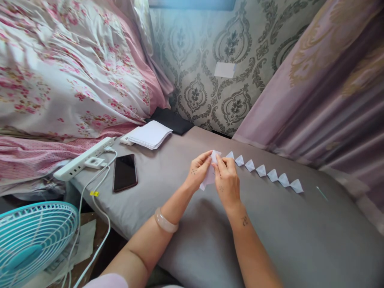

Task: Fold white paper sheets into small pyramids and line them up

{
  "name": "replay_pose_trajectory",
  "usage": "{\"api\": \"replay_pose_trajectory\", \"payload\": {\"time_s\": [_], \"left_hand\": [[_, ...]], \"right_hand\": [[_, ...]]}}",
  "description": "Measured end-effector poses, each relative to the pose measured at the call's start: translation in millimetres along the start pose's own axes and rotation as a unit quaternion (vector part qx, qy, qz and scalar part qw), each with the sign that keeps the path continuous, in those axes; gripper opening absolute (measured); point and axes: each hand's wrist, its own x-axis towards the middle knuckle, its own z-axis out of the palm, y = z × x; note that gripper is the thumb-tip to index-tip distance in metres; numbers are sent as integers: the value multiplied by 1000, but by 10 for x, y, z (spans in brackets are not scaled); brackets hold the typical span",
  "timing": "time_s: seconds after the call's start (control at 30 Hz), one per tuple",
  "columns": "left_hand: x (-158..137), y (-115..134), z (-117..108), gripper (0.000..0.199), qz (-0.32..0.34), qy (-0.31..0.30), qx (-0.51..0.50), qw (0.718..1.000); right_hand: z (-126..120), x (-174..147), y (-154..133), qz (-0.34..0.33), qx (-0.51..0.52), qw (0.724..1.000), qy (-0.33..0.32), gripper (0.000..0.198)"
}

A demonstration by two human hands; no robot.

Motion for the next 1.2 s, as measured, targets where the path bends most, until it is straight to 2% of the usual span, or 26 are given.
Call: {"api": "replay_pose_trajectory", "payload": {"time_s": [0.33, 0.6, 0.83, 1.2], "left_hand": [[-9, 21, 2, 38, 2, 1, 19, 1000], [-14, -16, 3, 37, 13, -12, 28, 999], [-38, -18, 38, 38, 19, -33, 57, 998], [-32, -87, 30, 33, 60, -45, 132, 988]], "right_hand": [[8, 2, 8, 32, 33, 999, 11, 38], [18, 19, 31, 65, 93, 992, 53, 32], [12, 21, 26, 126, 95, 983, 94, 27], [-19, 43, 58, 158, 115, 977, 86, 24]]}}
